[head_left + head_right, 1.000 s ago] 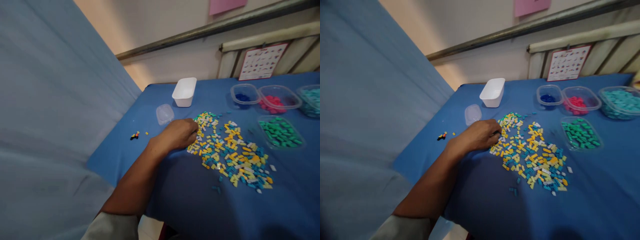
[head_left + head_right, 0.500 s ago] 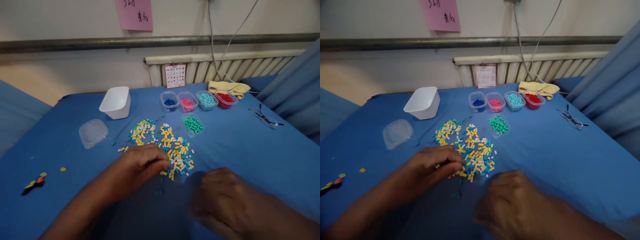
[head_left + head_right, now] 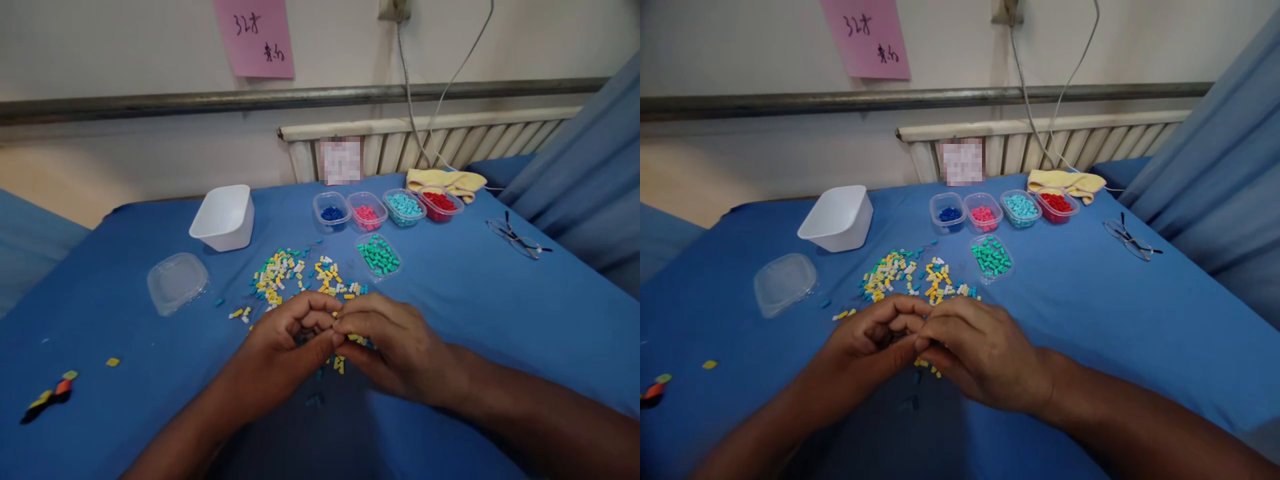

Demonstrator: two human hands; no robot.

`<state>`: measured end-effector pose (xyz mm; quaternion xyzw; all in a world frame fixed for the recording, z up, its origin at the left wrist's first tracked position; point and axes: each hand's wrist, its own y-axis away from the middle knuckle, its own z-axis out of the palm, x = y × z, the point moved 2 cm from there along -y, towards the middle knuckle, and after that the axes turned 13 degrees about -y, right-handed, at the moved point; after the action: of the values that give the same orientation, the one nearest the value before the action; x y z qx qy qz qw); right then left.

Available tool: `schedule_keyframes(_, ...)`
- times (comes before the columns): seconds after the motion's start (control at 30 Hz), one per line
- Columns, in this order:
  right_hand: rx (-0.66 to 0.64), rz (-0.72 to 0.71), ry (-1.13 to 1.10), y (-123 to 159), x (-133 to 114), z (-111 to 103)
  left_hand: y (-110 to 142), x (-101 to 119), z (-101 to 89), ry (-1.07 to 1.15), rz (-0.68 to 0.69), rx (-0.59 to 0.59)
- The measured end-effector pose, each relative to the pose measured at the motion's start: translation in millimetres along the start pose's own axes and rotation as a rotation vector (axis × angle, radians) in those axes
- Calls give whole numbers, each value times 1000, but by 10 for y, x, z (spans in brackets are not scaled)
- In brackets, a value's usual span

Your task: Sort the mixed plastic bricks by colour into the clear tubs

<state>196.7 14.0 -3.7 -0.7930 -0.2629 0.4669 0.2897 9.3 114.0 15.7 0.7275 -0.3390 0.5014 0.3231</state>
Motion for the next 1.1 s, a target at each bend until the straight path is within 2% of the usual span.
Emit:
schedule_keyframes(0.13, -43, 27, -61, 35, 35, -4, -1, -107, 69, 39, 21, -32)
schedule_keyframes(0.27, -81, 58, 21, 65, 104, -151, 3, -125, 116, 23, 38, -68)
schedule_keyframes(0.43, -60, 127, 310, 104, 413, -555, 32, -52, 114, -220, 116, 5)
schedule_keyframes(0.57, 1, 171, 503, 150, 766, -760, 40, -34, 131, -464, 252, -16)
schedule_keyframes(0.7, -18, 168, 554, 151, 982, -753, 28, -107, 200, -796, 549, -107)
schedule_keyframes(0.77, -20, 178, 553, 145, 1034, -744, 16, -170, 228, -951, 643, -140)
schedule_keyframes(0.97, 11, 216, 574, 231, 1153, -805, 9, -265, 301, -1122, 720, -152)
schedule_keyframes(1.1, 10, 217, 577, 298, 1209, -818, 6, -246, 276, -1133, 700, -41)
